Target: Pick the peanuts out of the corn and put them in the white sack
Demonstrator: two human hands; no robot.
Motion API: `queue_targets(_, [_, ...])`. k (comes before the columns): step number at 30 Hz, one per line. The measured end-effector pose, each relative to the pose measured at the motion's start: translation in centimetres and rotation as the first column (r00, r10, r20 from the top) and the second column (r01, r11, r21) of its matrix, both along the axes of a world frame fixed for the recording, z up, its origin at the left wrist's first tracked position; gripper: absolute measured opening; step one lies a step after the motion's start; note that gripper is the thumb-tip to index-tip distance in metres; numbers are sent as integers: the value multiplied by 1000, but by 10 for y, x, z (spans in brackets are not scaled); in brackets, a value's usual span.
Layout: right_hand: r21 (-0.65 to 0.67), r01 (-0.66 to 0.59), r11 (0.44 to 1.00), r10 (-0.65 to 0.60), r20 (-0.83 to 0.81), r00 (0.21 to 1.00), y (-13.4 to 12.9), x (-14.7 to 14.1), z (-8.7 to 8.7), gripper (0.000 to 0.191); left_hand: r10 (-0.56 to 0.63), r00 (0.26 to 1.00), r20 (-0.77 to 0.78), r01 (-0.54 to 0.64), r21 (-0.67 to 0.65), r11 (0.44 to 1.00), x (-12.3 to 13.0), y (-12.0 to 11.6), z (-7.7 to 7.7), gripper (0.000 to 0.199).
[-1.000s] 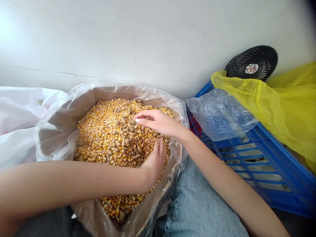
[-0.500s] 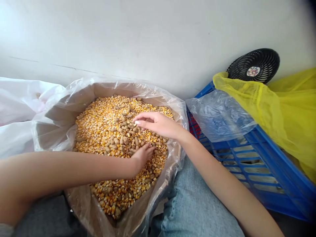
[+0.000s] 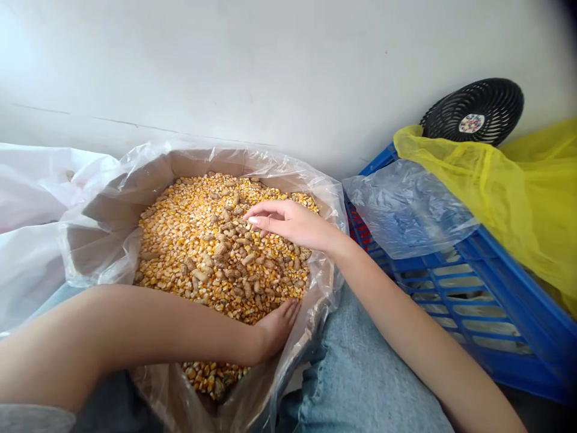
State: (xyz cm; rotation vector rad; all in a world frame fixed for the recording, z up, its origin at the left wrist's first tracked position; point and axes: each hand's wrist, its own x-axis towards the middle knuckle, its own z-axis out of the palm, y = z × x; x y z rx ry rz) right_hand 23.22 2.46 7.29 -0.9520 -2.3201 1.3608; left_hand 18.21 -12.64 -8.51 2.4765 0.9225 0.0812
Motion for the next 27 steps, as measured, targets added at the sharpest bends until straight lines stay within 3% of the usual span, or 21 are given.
queue_targets(2, [-8, -3, 1000, 3, 14, 1000, -1, 0, 0, 25, 149, 985, 90, -140, -99, 985, 4, 2, -4, 43])
queue_targets(4, [-12, 0, 1000, 0, 22, 1000, -1, 0, 0, 25, 241, 956, 165, -229, -91, 969, 6, 6, -7, 41])
queue_targets(8, [-4, 6, 1000, -6, 27, 1000, -3, 2, 0, 26, 196, 967, 160, -216, 115, 970, 2, 22, -17, 48])
queue_targets(12, [-1, -3, 1000, 3, 66, 998, -6, 3, 0, 26, 124, 990, 66, -135, 207, 969, -10, 37, -19, 53])
queue_targets(15, [-3, -23, 1000, 23, 92, 995, -9, 3, 1, 27, 49, 990, -129, -10, 289, 957, -21, 48, -5, 58])
queue_targets(20, [13, -45, 999, 44, 84, 996, -8, 3, -2, 28, -8, 904, -427, 208, 422, 882, -50, 77, 30, 55])
queue_targets(24, [26, -1, 1000, 1, 14, 1000, -5, 3, -9, 25, -37, 930, -365, 228, 497, 837, -88, 115, 50, 51])
queue_targets(27, [41, 68, 997, -67, -23, 997, -2, 4, -13, 25, -92, 957, -276, 221, 486, 846, -119, 144, 68, 41])
